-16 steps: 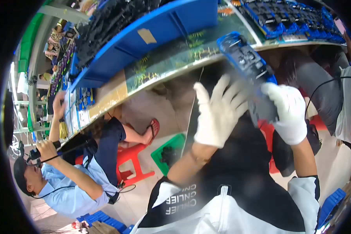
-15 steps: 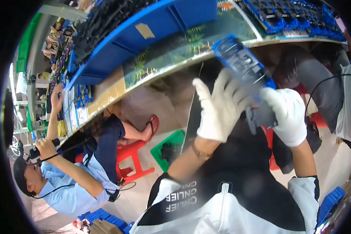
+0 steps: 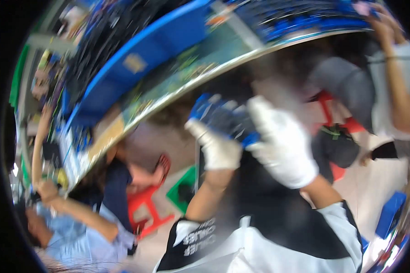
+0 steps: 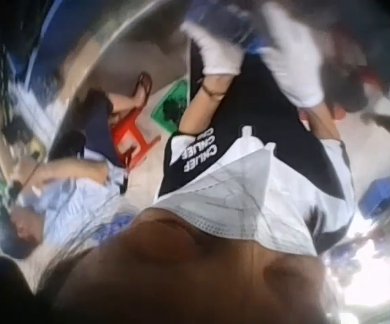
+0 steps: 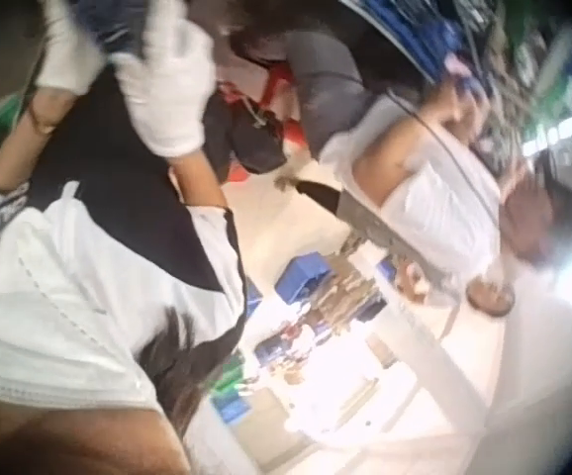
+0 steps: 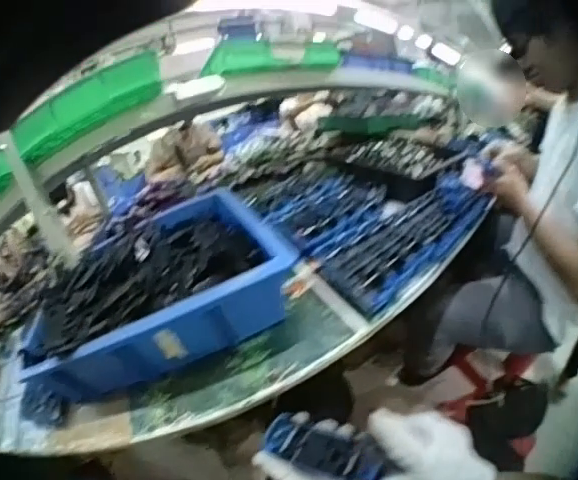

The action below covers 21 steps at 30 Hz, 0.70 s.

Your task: The person assembles toy cars by picking up car bodies and chassis pieces, fitting the components together, and pressing the chassis onto each car body by hand.

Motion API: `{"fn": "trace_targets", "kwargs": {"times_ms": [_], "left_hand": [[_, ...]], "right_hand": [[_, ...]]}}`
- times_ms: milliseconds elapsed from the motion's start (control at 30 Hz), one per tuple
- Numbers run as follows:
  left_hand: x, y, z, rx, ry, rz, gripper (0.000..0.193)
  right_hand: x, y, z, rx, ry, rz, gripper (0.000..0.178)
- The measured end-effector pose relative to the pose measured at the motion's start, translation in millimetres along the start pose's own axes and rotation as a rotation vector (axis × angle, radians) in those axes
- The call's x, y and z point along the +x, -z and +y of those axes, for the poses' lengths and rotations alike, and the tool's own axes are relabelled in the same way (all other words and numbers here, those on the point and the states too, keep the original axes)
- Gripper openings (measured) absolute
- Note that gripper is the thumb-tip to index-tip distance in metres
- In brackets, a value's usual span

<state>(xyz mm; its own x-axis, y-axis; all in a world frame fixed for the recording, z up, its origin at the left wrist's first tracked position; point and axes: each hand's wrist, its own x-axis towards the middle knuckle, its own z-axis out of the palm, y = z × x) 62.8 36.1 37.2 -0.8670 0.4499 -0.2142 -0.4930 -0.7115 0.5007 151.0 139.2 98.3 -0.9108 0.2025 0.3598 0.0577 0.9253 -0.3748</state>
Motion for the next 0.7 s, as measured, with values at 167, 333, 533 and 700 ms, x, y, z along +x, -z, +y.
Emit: {"fn": "trace_targets", "kwargs": {"times_ms": [167,333,533,700], "left_hand": [[0,26,-5,0.023,-0.058,0.105,0.073],[0,42,-5,-0.081,0.046,0.076,0.077],[-11,27,-4,-0.019,0.052,0.009,0.081],[-10,23,-18,-0.07,0.039,0.005,0.072]], "right_hand": [[6,-2,-11,0.22,0.114,0.202,0.056],[-13,-15,-13,0.141,0.136,0.273,0.061],[-8,-23,-8,0.124,0.143,0.337,0.047],[-4,-24,-9,0.007,0.168,0.382,0.05]]}}
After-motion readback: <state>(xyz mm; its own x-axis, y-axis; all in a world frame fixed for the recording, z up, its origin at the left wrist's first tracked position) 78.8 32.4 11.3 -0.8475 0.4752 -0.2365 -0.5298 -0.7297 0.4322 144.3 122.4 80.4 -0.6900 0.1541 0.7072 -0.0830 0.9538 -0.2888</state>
